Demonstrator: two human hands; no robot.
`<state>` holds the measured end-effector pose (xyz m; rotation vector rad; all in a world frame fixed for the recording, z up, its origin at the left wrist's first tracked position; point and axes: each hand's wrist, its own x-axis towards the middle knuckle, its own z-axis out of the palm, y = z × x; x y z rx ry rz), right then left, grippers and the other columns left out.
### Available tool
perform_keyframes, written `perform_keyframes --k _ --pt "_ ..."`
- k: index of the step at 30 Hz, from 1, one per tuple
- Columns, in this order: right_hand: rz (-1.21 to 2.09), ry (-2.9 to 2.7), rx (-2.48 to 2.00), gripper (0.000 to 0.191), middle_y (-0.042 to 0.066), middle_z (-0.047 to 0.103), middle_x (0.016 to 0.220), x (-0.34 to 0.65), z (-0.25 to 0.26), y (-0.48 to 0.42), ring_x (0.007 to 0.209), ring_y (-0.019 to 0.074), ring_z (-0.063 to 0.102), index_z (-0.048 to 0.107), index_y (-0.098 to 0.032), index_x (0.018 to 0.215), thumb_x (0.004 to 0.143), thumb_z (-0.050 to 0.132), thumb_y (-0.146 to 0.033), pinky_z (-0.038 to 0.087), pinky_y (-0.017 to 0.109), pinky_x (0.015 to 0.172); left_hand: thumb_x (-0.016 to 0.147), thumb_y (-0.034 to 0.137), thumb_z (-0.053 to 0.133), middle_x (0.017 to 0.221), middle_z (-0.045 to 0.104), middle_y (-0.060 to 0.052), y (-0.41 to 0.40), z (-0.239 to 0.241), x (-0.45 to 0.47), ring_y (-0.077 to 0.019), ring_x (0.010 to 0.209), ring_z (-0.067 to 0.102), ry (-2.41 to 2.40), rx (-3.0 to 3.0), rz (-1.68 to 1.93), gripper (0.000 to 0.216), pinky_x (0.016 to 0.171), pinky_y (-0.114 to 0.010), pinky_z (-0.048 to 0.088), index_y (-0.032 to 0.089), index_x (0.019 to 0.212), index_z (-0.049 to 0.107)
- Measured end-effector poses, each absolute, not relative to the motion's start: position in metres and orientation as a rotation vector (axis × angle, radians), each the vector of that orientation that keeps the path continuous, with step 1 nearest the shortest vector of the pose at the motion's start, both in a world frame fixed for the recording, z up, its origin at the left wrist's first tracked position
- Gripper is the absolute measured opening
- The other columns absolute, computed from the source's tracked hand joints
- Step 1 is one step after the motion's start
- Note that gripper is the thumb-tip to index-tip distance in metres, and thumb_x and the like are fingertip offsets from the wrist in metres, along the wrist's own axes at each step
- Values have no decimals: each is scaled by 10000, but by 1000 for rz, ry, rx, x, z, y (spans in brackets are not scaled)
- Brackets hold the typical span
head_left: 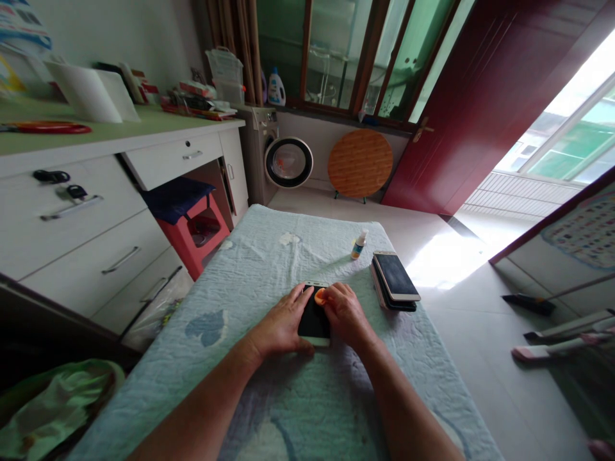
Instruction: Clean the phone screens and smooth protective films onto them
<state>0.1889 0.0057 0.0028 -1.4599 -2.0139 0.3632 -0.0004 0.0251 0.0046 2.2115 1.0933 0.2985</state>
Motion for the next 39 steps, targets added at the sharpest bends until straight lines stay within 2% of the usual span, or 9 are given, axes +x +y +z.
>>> perform_keyframes --k 3,6,8,13,17,21,28,33,39 --pt "367 -2025 -1457 195 24 587 878 187 3 6 850 183 501 598 -208 887 800 500 -63 376 295 809 489 380 849 1568 163 -186 25 5 -1 -363 1439 192 1096 2217 296 1206 1158 -490 229 228 1485 185" --pt "353 -2020 -1469 335 52 601 954 187 1 6 903 204 504 579 -188 1076 781 492 -56 384 325 853 481 372 852 1568 166 -182 24 7 0 -367 1434 207 1106 2214 289 1205 1158 -496 229 235 1481 194" --pt "345 -2030 -1486 361 64 594 963 188 0 7 912 211 501 572 -179 1123 786 505 -70 388 335 861 479 359 853 1569 158 -193 24 9 0 -364 1437 198 1119 2205 273 1206 1161 -483 227 211 1480 197" --pt "351 -2010 -1507 164 41 560 874 188 1 6 861 193 490 646 -208 909 830 543 -108 400 308 814 486 362 848 1568 167 -196 24 12 1 -362 1441 179 1113 2198 256 1203 1166 -469 219 181 1481 198" --pt "344 -1907 -1510 156 38 552 901 186 2 5 874 174 498 686 -228 901 910 531 -204 407 286 814 509 375 837 1570 158 -201 24 13 1 -353 1444 178 1111 2226 236 1190 1161 -477 224 189 1485 182" --pt "425 -1927 -1546 206 16 533 838 185 3 4 793 141 520 689 -234 922 952 493 -289 416 248 752 504 371 839 1565 156 -225 24 13 1 -361 1443 173 1109 2210 238 1197 1164 -475 212 159 1484 184" --pt "492 -1987 -1564 187 8 521 818 186 7 1 746 122 541 705 -239 915 910 525 -190 419 218 698 516 407 835 1566 175 -202 25 9 0 -352 1445 177 1094 2223 272 1194 1158 -479 223 192 1489 178" --pt "577 -2073 -1427 220 17 575 832 190 9 1 814 142 558 734 -238 850 834 570 -93 431 242 754 504 419 842 1572 168 -187 26 4 -2 -369 1444 163 1079 2214 302 1222 1156 -499 220 218 1496 158" --pt "600 -2057 -1399 149 16 589 828 189 10 2 808 142 555 706 -217 802 830 588 -130 424 244 750 490 399 857 1564 180 -215 27 5 0 -349 1449 157 1089 2229 262 1245 1167 -482 204 181 1496 155"
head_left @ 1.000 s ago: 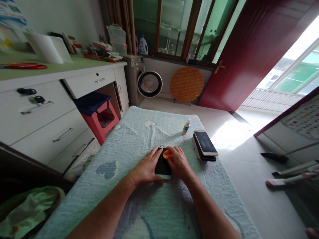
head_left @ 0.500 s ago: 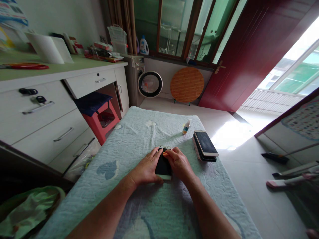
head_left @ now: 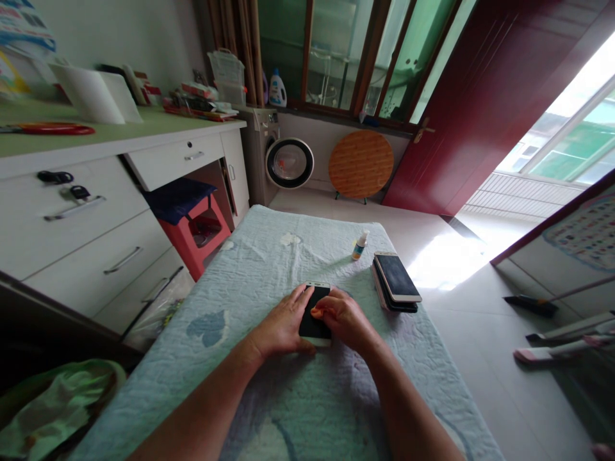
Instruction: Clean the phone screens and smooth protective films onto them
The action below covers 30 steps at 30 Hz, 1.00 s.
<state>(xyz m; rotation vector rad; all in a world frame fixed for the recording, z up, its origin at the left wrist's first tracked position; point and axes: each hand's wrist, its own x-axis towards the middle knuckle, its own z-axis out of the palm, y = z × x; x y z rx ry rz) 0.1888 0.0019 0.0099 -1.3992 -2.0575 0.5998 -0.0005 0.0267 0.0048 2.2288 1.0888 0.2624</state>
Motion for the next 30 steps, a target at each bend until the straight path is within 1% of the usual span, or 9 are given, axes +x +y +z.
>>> perform_keyframes --k 3,12,16,20,22,30 --pt "569 -1993 -1457 120 9 578 815 187 7 4 771 137 553 676 -214 822 841 575 -152 417 229 697 495 392 854 1562 189 -216 27 5 0 -347 1448 165 1086 2213 302 1227 1166 -481 207 175 1492 172" --pt "461 -1862 -1570 113 -7 568 799 189 -5 12 715 133 545 614 -222 825 814 549 -130 386 221 665 527 424 835 1574 187 -168 27 6 -2 -348 1443 187 1050 2216 326 1189 1164 -496 209 233 1497 174" --pt "424 -1832 -1590 112 -3 564 802 189 -7 16 713 132 541 621 -221 823 831 539 -145 376 225 659 526 430 835 1569 204 -168 27 8 -2 -349 1442 190 1044 2205 333 1181 1167 -493 208 219 1494 193" --pt "400 -1803 -1592 100 3 565 808 190 -10 19 719 136 541 639 -220 840 859 545 -193 379 231 665 518 397 834 1564 220 -165 26 8 0 -356 1435 211 1058 2205 340 1168 1162 -497 220 222 1489 207" --pt "395 -1798 -1594 101 6 568 814 189 -11 20 723 137 543 648 -220 854 866 549 -207 383 232 672 517 376 835 1559 225 -178 26 8 0 -352 1433 217 1074 2215 324 1164 1164 -485 222 203 1486 214" --pt "399 -1831 -1600 148 0 536 784 188 -8 18 703 120 534 674 -221 836 890 537 -212 378 215 658 510 357 848 1558 211 -201 25 12 2 -336 1439 206 1099 2209 292 1173 1171 -454 218 166 1481 220"
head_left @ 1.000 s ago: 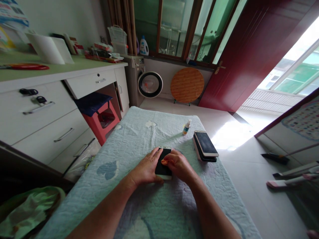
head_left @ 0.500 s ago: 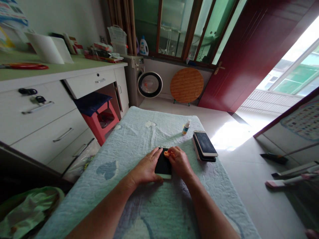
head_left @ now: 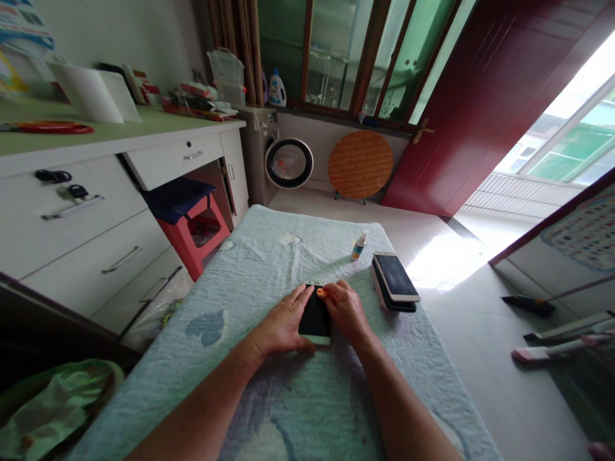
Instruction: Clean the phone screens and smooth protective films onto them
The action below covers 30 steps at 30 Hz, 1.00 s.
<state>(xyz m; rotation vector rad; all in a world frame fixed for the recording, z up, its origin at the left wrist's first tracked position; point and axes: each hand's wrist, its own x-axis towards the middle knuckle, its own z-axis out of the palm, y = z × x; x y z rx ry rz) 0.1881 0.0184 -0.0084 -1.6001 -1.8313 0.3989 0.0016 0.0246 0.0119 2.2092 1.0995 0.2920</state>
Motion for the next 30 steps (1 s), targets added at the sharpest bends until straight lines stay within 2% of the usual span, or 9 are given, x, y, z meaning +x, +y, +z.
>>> perform_keyframes --k 12,20,30 --pt "475 -1932 -1519 181 5 537 800 182 -3 12 732 120 540 697 -216 873 835 550 -118 385 206 683 490 383 859 1553 219 -217 27 6 1 -343 1440 201 1090 2209 301 1201 1168 -475 211 166 1481 217" --pt "498 -1967 -1451 204 8 555 810 181 0 11 762 129 544 683 -207 870 798 547 -73 407 210 719 504 396 850 1559 230 -176 28 1 0 -357 1437 202 1050 2204 357 1189 1163 -501 217 215 1489 208" --pt "478 -1943 -1498 161 9 566 822 182 -2 11 754 124 555 686 -218 876 842 555 -130 403 204 704 496 397 856 1561 214 -190 28 5 0 -352 1437 208 1069 2199 332 1197 1166 -485 221 190 1488 219"
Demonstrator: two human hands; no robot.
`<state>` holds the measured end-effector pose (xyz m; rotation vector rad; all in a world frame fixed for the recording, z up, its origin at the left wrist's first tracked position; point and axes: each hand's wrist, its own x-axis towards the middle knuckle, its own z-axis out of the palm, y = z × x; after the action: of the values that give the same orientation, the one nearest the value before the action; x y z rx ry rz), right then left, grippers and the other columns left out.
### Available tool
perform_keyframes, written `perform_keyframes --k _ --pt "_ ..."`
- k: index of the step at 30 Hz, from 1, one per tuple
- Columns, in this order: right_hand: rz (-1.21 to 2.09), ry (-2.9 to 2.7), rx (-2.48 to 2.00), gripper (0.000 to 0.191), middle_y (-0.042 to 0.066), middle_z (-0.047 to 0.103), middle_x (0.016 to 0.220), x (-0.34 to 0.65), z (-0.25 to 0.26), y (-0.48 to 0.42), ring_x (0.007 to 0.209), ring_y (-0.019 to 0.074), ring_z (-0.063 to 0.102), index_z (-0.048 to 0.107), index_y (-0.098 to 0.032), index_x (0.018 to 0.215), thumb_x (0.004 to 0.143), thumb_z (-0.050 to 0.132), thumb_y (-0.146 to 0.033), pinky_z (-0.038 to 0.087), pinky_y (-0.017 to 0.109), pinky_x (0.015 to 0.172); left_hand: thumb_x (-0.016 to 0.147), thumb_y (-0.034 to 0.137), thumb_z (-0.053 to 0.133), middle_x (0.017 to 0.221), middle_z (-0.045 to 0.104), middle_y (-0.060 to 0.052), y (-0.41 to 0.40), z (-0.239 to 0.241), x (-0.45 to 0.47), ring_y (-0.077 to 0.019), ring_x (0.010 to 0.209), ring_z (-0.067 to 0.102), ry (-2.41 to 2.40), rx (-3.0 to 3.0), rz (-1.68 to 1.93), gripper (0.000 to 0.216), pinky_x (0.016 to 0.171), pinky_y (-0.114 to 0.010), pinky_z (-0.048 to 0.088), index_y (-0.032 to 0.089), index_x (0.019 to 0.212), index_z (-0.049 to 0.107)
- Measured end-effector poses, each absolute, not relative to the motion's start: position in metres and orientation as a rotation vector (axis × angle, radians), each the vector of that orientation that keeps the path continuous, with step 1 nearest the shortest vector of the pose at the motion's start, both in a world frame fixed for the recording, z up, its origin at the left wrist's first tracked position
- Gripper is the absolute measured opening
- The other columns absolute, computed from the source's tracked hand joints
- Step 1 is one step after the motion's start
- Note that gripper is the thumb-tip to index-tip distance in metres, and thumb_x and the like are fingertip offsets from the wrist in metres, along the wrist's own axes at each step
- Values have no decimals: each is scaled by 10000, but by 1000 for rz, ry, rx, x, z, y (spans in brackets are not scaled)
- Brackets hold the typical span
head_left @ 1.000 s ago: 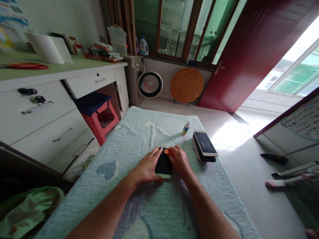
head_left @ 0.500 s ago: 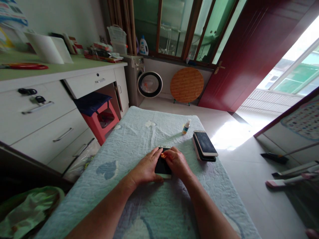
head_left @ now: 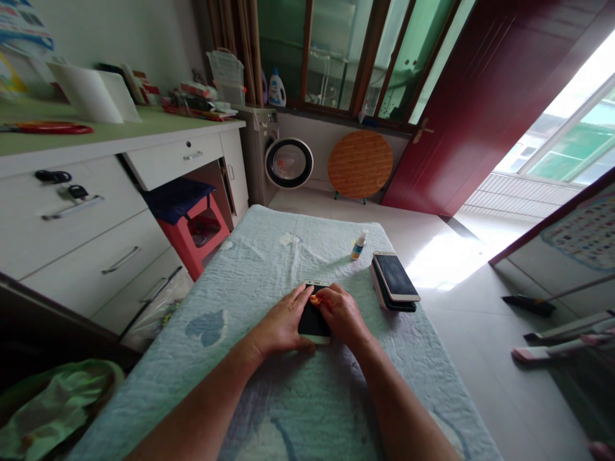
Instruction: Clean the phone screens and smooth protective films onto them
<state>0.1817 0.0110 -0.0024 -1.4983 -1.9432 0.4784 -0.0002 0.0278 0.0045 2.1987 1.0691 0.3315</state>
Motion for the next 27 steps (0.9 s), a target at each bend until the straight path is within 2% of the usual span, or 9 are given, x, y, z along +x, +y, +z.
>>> perform_keyframes --k 9,19,27 --pt "388 -1836 -1619 129 2 555 784 188 -7 15 701 123 544 679 -219 860 881 551 -221 376 215 655 501 399 851 1559 224 -180 28 3 0 -349 1432 224 1063 2205 349 1183 1164 -485 226 204 1487 227" --pt "349 -1762 -1622 135 17 584 819 189 -10 18 721 135 547 668 -213 868 882 538 -248 387 228 669 506 420 844 1562 226 -162 28 2 -2 -359 1429 225 1044 2185 370 1173 1167 -486 216 217 1488 234" --pt "407 -1838 -1645 124 7 557 753 191 -6 16 662 123 527 658 -203 801 858 552 -233 368 225 623 509 395 847 1559 218 -187 27 8 0 -351 1435 215 1076 2197 306 1169 1167 -477 222 189 1486 240"
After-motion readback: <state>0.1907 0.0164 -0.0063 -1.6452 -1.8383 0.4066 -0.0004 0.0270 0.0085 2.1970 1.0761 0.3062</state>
